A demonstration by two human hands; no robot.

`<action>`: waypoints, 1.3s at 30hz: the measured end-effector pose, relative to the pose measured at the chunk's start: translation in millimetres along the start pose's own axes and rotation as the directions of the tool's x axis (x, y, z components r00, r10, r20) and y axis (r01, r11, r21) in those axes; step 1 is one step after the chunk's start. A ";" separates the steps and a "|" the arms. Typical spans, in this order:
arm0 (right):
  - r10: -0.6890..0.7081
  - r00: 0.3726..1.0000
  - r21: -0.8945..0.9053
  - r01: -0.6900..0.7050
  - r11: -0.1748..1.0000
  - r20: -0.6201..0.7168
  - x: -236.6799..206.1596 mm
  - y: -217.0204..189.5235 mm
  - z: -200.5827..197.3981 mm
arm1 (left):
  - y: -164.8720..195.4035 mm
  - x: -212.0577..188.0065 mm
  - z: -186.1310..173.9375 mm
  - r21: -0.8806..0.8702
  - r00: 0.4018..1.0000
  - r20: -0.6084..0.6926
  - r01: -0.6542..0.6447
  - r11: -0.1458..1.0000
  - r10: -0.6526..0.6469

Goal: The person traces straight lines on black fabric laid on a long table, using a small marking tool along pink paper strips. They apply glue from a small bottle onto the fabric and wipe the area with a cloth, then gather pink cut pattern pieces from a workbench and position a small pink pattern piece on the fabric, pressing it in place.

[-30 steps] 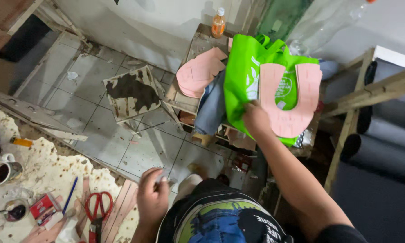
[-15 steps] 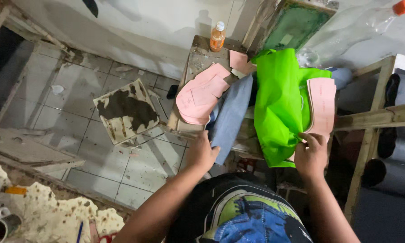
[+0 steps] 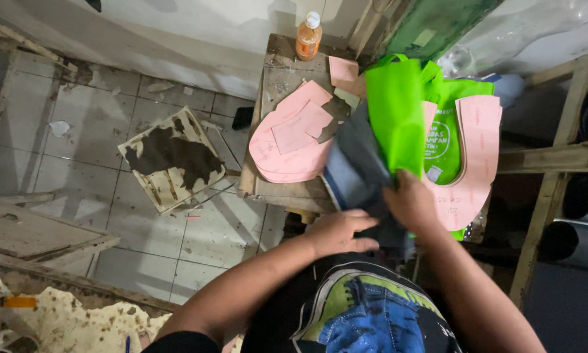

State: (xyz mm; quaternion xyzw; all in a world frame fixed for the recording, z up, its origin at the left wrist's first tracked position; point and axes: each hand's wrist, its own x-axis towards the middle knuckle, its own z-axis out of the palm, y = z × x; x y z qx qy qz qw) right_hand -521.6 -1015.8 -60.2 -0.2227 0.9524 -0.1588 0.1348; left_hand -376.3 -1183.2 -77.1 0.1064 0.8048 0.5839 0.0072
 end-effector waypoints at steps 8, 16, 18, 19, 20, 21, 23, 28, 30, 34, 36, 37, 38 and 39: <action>0.245 0.943 0.213 -0.197 0.957 -0.226 -18.0 77.1 -38.7 | -38.5 -3.9 -95.9 0.243 0.592 -0.614 0.771 0.589 -0.522; 0.283 0.942 0.227 -0.240 0.944 -0.180 -8.9 88.8 -39.1 | -50.1 14.1 -143.6 0.179 0.424 -0.685 0.886 0.428 -0.592; 0.276 0.942 0.229 -0.231 0.946 -0.190 -9.3 88.0 -40.8 | -50.7 17.5 -142.2 0.177 0.404 -0.673 0.901 0.395 -0.620; 0.272 0.942 0.230 -0.226 0.947 -0.195 -9.7 87.3 -41.7 | -50.9 19.0 -140.8 0.183 0.406 -0.668 0.902 0.392 -0.623; 0.280 0.943 0.246 -0.231 0.941 -0.183 -10.0 86.6 -42.4 | -50.9 20.3 -139.8 0.188 0.408 -0.664 0.902 0.388 -0.626; 0.287 0.943 0.263 -0.237 0.935 -0.170 -10.5 86.1 -42.9 | -50.8 21.7 -138.6 0.186 0.419 -0.664 0.894 0.407 -0.619; 0.290 0.945 0.285 -0.238 0.929 -0.154 -10.9 85.7 -43.7 | -50.2 24.9 -138.6 0.181 0.441 -0.666 0.878 0.443 -0.602; 0.248 0.953 0.275 -0.196 0.941 -0.171 -11.1 88.4 -43.9 | -49.1 25.2 -148.2 0.097 0.393 -0.632 0.896 0.434 -0.669; 0.294 0.948 0.313 -0.243 0.918 -0.124 -10.5 89.7 -43.1 | -47.4 20.8 -150.7 0.058 0.386 -0.621 0.890 0.452 -0.682; 0.298 0.950 0.328 -0.253 0.910 -0.093 -9.4 91.1 -41.9 | -39.4 15.4 -148.2 0.104 0.430 -0.649 0.868 0.486 -0.628; 0.295 0.952 0.330 -0.252 0.909 -0.084 -9.9 91.6 -42.0 | -31.4 14.6 -139.1 0.121 0.437 -0.686 0.857 0.502 -0.582; 0.293 0.952 0.332 -0.251 0.909 -0.083 -10.1 92.2 -42.0 | -26.2 14.3 -132.0 0.113 0.435 -0.714 0.845 0.522 -0.549; 0.287 0.954 0.336 -0.242 0.910 -0.089 -10.6 92.2 -42.3 | -20.2 13.9 -123.4 0.107 0.431 -0.740 0.834 0.542 -0.517; 0.281 0.955 0.340 -0.234 0.911 -0.095 -10.9 92.0 -42.5 | -13.3 11.5 -114.1 0.119 0.479 -0.732 0.789 0.602 -0.484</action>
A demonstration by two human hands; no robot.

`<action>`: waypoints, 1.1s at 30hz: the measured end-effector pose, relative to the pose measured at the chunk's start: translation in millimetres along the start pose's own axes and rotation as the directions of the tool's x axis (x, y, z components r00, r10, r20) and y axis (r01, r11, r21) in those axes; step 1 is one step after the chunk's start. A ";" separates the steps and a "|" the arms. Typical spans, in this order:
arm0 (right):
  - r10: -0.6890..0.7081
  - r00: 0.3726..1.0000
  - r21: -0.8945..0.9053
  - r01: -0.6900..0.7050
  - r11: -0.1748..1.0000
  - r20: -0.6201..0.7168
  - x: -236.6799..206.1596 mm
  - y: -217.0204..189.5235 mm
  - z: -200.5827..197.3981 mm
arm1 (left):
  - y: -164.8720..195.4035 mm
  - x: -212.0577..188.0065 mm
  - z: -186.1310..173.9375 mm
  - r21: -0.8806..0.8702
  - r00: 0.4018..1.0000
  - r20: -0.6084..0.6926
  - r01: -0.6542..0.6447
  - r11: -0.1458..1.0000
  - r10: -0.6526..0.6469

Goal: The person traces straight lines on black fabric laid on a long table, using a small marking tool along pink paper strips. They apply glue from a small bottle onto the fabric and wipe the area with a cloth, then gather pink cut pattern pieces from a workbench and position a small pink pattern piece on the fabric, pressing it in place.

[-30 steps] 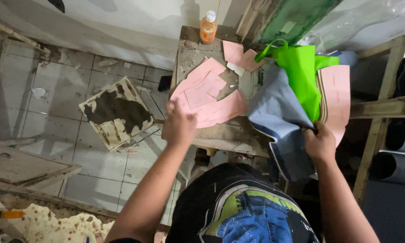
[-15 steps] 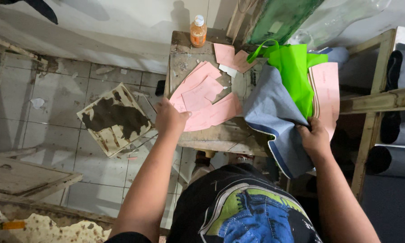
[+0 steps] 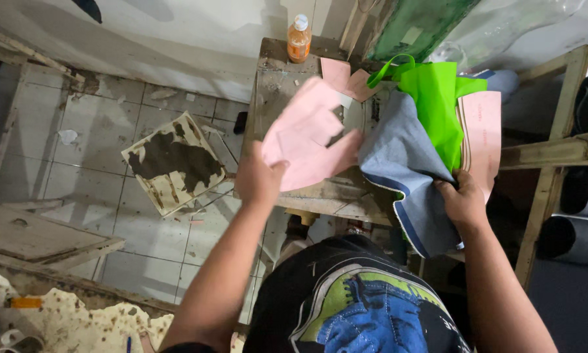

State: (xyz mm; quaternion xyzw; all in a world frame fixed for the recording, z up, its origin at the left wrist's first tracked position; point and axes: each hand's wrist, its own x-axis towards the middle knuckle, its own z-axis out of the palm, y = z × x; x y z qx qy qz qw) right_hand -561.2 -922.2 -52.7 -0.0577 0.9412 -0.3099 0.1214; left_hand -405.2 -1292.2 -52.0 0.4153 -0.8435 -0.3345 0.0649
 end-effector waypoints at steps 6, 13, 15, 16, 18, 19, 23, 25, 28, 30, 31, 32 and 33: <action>0.017 1.000 0.032 -0.018 0.999 0.022 -1.5 -1.9 1.7 | 20.4 -77.8 11.5 -0.011 0.954 0.104 -0.281 0.960 0.280; -0.101 0.994 -0.022 0.100 0.995 -0.050 -3.5 -2.3 5.3 | 26.9 -84.4 44.0 -0.082 0.976 0.143 -0.154 0.985 0.165; -0.093 0.995 -0.057 0.090 0.994 -0.038 -4.7 -3.5 3.9 | 14.4 -66.9 41.7 -0.211 0.982 0.183 -0.002 0.977 0.041; -0.089 0.995 -0.072 0.087 0.994 -0.035 -5.2 -4.2 2.9 | 7.9 -62.2 38.1 -0.306 0.978 0.205 0.036 0.952 0.029; -0.051 0.999 -0.035 0.051 0.998 -0.012 -6.0 -5.1 1.2 | -4.8 -54.1 27.5 -0.479 0.968 0.251 0.114 0.870 0.011; -0.031 1.000 -0.016 0.031 0.999 -0.001 -6.4 -6.0 0.3 | -9.0 -52.0 22.5 -0.475 0.977 0.214 0.100 0.874 0.004; -0.056 0.998 -0.016 0.056 0.998 -0.002 -7.8 -8.1 -1.3 | -23.3 -48.8 1.6 -0.573 0.998 0.014 -0.045 0.819 0.066; -0.023 0.999 -0.009 0.024 1.000 0.023 -7.8 -6.9 -1.3 | -27.9 -42.1 -5.5 -0.610 0.994 -0.064 -0.111 0.785 0.091; -0.029 0.999 0.031 0.028 0.999 0.022 -6.8 -2.1 0.3 | -36.8 -37.5 -13.5 -0.586 0.990 -0.130 -0.121 0.801 0.054; -0.034 0.999 0.025 0.033 0.999 0.023 -5.2 1.9 1.7 | -40.8 -32.3 -17.3 -0.570 0.971 -0.230 -0.183 0.801 0.058; -0.038 0.999 0.021 0.037 0.999 0.026 -4.5 3.9 2.3 | -41.7 -31.8 -17.5 -0.594 0.969 -0.239 -0.191 0.781 0.055; -0.044 0.999 0.010 0.044 0.999 0.023 -3.9 5.8 2.9 | -42.2 -31.3 -17.2 -0.619 0.967 -0.250 -0.201 0.760 0.052; -0.051 0.998 -0.002 0.051 0.999 0.021 -3.4 7.6 3.1 | -42.6 -32.3 -16.7 -0.642 0.964 -0.262 -0.212 0.737 0.049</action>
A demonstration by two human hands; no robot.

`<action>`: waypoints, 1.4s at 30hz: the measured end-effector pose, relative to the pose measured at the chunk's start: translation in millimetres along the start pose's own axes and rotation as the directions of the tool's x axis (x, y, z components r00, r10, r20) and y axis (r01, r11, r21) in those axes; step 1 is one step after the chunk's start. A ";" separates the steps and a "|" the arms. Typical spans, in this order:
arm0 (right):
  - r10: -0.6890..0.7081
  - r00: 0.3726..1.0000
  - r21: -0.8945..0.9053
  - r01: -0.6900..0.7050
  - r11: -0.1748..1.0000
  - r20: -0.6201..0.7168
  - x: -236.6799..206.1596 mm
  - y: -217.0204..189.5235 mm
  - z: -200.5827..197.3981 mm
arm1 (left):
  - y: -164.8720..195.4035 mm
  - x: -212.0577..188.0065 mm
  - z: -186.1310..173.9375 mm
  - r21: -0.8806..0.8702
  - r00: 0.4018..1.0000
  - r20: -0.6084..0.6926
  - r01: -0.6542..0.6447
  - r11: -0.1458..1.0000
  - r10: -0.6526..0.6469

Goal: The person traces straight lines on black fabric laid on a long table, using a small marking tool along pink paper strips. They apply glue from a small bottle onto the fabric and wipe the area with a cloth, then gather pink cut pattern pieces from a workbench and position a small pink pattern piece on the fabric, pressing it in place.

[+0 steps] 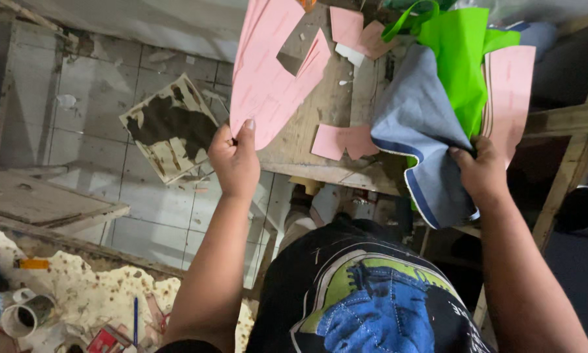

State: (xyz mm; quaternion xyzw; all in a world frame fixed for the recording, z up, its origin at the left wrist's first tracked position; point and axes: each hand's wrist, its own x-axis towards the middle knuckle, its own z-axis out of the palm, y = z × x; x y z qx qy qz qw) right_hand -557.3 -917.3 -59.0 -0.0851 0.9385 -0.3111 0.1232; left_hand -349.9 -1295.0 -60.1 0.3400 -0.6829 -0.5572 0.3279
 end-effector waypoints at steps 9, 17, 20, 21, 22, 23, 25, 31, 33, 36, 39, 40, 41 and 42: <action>-0.008 1.000 0.015 0.007 1.000 0.020 4.3 5.6 3.1 | -7.7 -30.0 11.4 0.212 0.958 0.245 -0.202 0.956 0.148; 0.056 0.997 0.068 -0.059 0.996 0.044 9.8 -1.7 6.8 | -1.5 -24.3 14.9 0.138 0.906 0.417 -0.143 0.980 0.074; 0.066 0.997 0.036 -0.067 0.997 0.033 10.3 -3.1 7.1 | -1.0 -22.4 19.6 0.122 0.876 0.483 -0.091 0.988 0.021; 0.062 0.998 0.018 -0.062 0.998 0.024 10.8 -3.1 7.0 | -1.4 -21.9 21.6 0.123 0.860 0.509 -0.056 0.991 -0.015; 0.055 0.998 0.000 -0.056 0.998 0.017 11.3 -3.3 6.8 | -2.0 -22.0 24.7 0.134 0.862 0.508 -0.068 0.989 -0.010; 0.062 0.998 0.029 -0.063 0.998 0.026 11.8 -3.5 6.4 | -2.7 -23.0 28.4 0.146 0.863 0.505 -0.077 0.986 -0.007; 0.074 0.996 0.085 -0.078 0.993 0.047 12.6 -4.0 5.3 | -4.4 -26.0 36.9 0.167 0.876 0.480 -0.137 0.976 0.041; 0.106 0.991 0.114 -0.115 0.987 0.085 13.8 -5.6 4.3 | -11.6 -38.2 49.4 0.254 0.925 0.320 -0.290 0.923 0.203; 0.108 0.990 0.116 -0.119 0.986 0.094 14.9 -6.2 6.1 | -14.7 -40.6 46.1 0.224 0.932 0.302 -0.272 0.936 0.199; 0.081 0.993 0.063 -0.087 0.994 0.090 16.2 -8.2 8.6 | -19.4 -48.4 47.0 0.244 0.968 0.178 -0.220 0.945 0.179; 0.060 0.991 0.117 -0.074 0.990 0.118 17.0 -10.7 11.1 | -26.6 -47.3 57.9 0.330 0.968 0.173 0.117 0.937 -0.181; 0.059 0.989 0.155 -0.079 0.985 0.132 17.0 -12.4 11.7 | -29.4 -45.9 60.0 0.197 0.961 0.159 0.194 0.961 -0.227; 0.073 0.988 0.131 -0.092 0.987 0.139 16.9 -14.3 12.6 | -32.4 -43.6 61.6 0.058 0.950 0.152 0.267 0.962 -0.273; 0.086 0.986 0.109 -0.103 0.989 0.144 16.8 -16.4 12.9 | -35.2 -39.9 62.5 -0.085 0.937 0.151 0.328 0.941 -0.314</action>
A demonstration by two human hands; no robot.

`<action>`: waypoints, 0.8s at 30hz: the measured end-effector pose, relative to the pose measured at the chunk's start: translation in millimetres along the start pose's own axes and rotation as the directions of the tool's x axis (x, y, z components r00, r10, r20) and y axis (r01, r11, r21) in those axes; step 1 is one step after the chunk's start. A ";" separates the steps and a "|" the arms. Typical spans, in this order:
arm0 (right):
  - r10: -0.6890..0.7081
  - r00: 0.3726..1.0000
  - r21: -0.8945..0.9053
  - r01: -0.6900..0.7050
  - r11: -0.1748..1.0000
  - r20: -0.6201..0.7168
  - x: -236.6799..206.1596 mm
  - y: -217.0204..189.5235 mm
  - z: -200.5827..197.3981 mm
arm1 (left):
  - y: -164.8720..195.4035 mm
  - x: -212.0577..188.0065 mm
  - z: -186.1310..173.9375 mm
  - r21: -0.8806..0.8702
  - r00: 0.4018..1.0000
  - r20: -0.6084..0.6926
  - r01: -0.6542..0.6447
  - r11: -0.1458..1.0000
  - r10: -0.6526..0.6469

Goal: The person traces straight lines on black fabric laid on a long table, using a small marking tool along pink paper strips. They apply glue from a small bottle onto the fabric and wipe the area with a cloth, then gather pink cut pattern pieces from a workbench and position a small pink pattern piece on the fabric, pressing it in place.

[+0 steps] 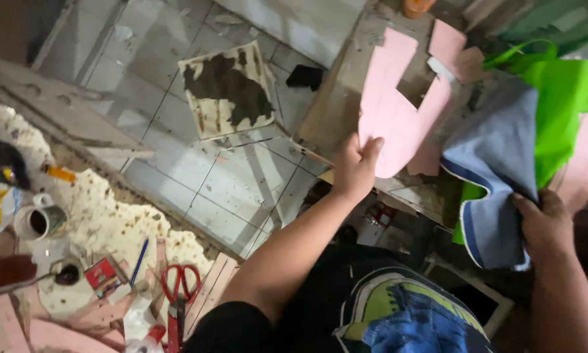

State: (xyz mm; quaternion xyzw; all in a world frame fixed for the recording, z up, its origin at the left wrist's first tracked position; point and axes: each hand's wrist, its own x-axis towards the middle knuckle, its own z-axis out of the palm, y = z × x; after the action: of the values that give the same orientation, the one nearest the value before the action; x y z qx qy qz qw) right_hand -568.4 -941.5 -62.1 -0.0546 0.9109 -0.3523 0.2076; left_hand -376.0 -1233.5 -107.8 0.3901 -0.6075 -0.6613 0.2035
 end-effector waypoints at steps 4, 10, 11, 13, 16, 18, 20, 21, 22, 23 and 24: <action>0.028 0.999 0.034 -0.029 0.999 0.035 -1.9 -7.9 5.2 | -4.3 10.8 -5.2 0.079 0.999 -0.035 -0.009 0.997 0.012; -0.082 0.996 -0.053 0.084 0.995 0.041 -10.1 -8.7 12.1 | -24.2 -19.4 -28.4 -0.027 0.991 -0.126 -0.047 0.999 0.043; -0.079 0.996 -0.044 0.081 0.996 0.048 -10.7 -8.2 12.5 | -28.7 -29.6 -33.7 -0.002 0.991 -0.120 -0.057 0.998 0.056; -0.073 0.996 -0.024 0.074 0.997 0.060 -12.5 -8.8 13.0 | -37.4 -48.6 -44.3 0.001 0.989 -0.127 -0.071 0.997 0.071; -0.233 0.972 -0.355 0.227 0.907 0.028 -14.4 -8.5 12.7 | -52.3 -77.4 -57.6 -0.126 0.995 -0.099 -0.007 0.992 -0.006; -0.190 0.982 -0.268 0.184 0.946 0.001 -18.4 -10.2 15.8 | -63.5 -100.9 -69.8 -0.272 0.990 0.021 0.138 0.952 -0.137; -0.175 0.985 -0.309 0.166 0.936 -0.002 -22.6 -14.0 18.1 | -71.2 -129.3 -83.8 -0.007 0.993 0.094 0.067 0.998 -0.066; -0.182 0.983 -0.390 0.170 0.905 0.006 -24.4 -16.3 19.5 | -73.5 -142.0 -92.6 0.127 0.990 0.138 0.021 0.992 -0.038; -0.191 0.981 -0.467 0.176 0.867 0.014 -25.5 -18.4 20.3 | -74.3 -155.7 -99.6 0.216 0.975 0.199 0.051 0.975 -0.095; -0.104 0.995 -0.333 0.096 0.938 -0.005 -26.1 -20.0 22.3 | -75.0 -172.1 -105.2 0.304 0.955 0.253 0.075 0.950 -0.157; -0.011 1.000 -0.193 0.009 0.981 -0.010 -25.4 -21.3 25.2 | -76.2 -187.1 -109.5 0.390 0.927 0.302 0.095 0.916 -0.224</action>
State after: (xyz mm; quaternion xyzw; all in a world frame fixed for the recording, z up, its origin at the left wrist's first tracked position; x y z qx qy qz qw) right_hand -535.8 -966.7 -56.1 -0.0771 0.9417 -0.2636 0.1945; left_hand -162.2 -1151.4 -126.1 0.3501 -0.7122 -0.6073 -0.0368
